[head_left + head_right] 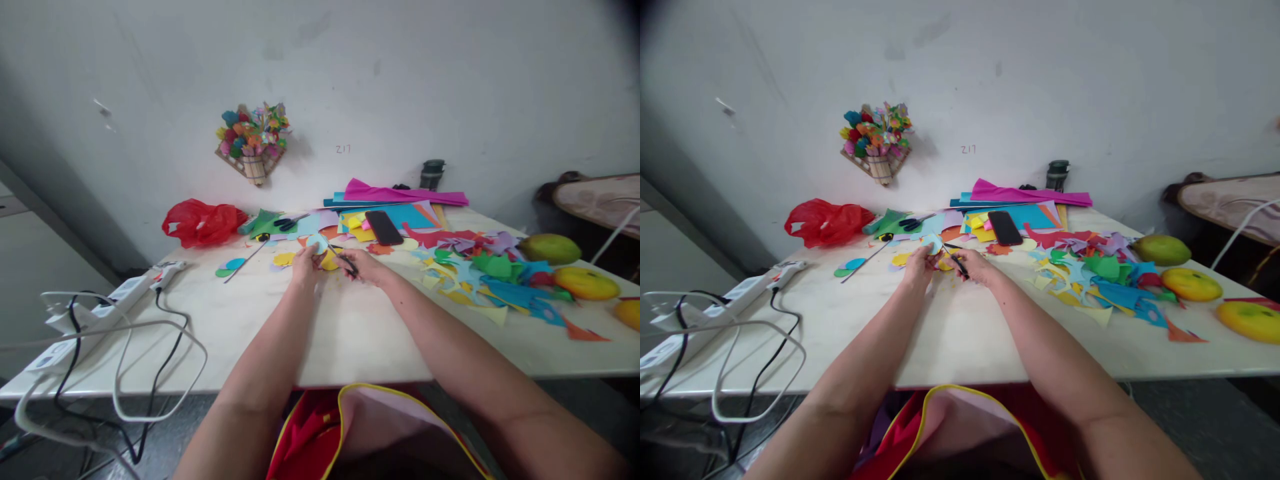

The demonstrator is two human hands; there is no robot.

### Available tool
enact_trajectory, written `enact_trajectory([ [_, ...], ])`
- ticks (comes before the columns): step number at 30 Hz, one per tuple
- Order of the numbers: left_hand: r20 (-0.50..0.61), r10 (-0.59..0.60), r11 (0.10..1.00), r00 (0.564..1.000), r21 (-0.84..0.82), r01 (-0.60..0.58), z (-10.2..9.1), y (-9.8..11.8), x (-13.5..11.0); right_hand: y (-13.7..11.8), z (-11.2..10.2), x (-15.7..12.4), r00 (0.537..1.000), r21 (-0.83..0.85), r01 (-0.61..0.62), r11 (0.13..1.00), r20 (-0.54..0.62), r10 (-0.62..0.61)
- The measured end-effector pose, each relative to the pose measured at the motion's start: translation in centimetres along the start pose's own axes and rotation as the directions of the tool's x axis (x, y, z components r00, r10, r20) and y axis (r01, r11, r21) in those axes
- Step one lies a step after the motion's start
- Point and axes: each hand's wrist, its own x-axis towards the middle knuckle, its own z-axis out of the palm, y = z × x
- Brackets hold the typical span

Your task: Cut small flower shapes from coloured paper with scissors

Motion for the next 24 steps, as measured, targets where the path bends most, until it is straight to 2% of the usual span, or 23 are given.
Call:
enact_trajectory([
  [10,0.003,0.002,1.000,1.000,0.011,-0.002,0.0,0.1,-0.2,-0.8,0.4,-0.6,0.999,-0.006,-0.014,1.000,-0.038,0.014],
  [19,0.002,-0.005,0.999,1.000,0.046,0.005,0.0,0.2,-0.1,0.6,-0.2,0.4,0.999,-0.085,0.039,0.996,0.026,-0.037],
  [24,0.004,0.026,0.998,1.000,0.060,-0.026,-0.2,0.4,0.0,0.4,-0.8,0.2,0.995,-0.087,0.046,0.995,0.091,-0.038],
])
